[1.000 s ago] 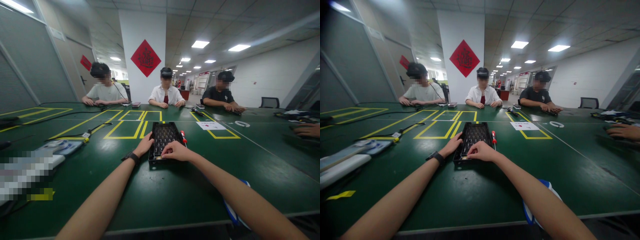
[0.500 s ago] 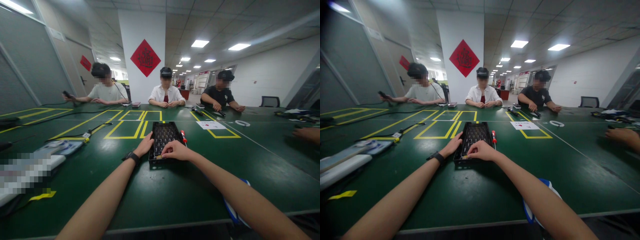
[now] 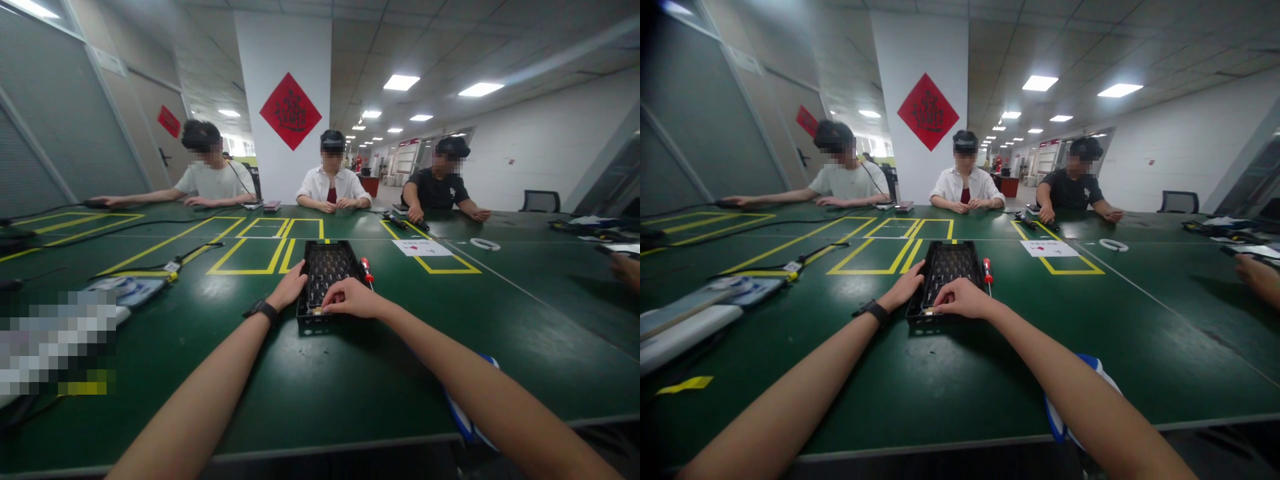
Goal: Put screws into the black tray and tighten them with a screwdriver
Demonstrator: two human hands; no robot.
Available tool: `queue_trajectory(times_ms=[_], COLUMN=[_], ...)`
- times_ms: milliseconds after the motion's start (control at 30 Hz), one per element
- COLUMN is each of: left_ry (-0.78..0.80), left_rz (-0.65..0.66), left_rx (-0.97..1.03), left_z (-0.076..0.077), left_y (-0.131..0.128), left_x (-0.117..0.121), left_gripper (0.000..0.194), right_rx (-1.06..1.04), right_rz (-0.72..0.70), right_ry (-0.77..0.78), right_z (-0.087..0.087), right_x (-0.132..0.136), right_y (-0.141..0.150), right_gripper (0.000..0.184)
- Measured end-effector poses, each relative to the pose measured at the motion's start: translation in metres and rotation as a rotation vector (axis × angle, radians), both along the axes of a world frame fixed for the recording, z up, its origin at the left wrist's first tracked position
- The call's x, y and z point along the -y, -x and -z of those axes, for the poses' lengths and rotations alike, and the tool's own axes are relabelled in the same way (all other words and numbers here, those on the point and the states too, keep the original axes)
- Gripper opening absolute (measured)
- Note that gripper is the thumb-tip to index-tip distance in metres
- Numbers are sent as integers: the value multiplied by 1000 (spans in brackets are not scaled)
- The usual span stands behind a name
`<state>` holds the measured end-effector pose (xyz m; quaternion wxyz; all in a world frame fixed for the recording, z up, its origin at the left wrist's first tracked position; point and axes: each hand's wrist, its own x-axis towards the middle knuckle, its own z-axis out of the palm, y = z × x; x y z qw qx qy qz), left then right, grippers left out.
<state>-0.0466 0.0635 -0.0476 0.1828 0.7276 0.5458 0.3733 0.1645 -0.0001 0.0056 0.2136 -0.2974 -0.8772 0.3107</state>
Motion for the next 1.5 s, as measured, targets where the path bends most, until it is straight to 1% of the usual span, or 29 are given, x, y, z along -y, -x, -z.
queue_trajectory(times_ms=[100,400,633,900,1067,1267,1500], left_ry=[-4,-1,-6,-7,-2,-3,-4], left_rz=[1,-1,-4,2,-2,-3,-1], left_rx=[0,-9,-9,-15,-16,-20,-23], left_z=[0,-2,0,0,1,1,-1], left_y=[0,-1,0,0,0,1,0], left_x=[-1,1,-1,-1,-1,-2,0], left_gripper=[61,61,60,61,61,61,61], right_rx=[12,-2,0,-6,7,8,12], right_rz=[-2,-3,-2,4,-19,-1,-15], right_ry=[14,-19,11,-6,5,-14,20], right_z=[0,-1,0,1,3,2,1], right_x=[0,0,0,0,-1,-1,0], right_y=[0,0,1,0,-1,0,1], right_gripper=[33,32,30,34,33,32,32])
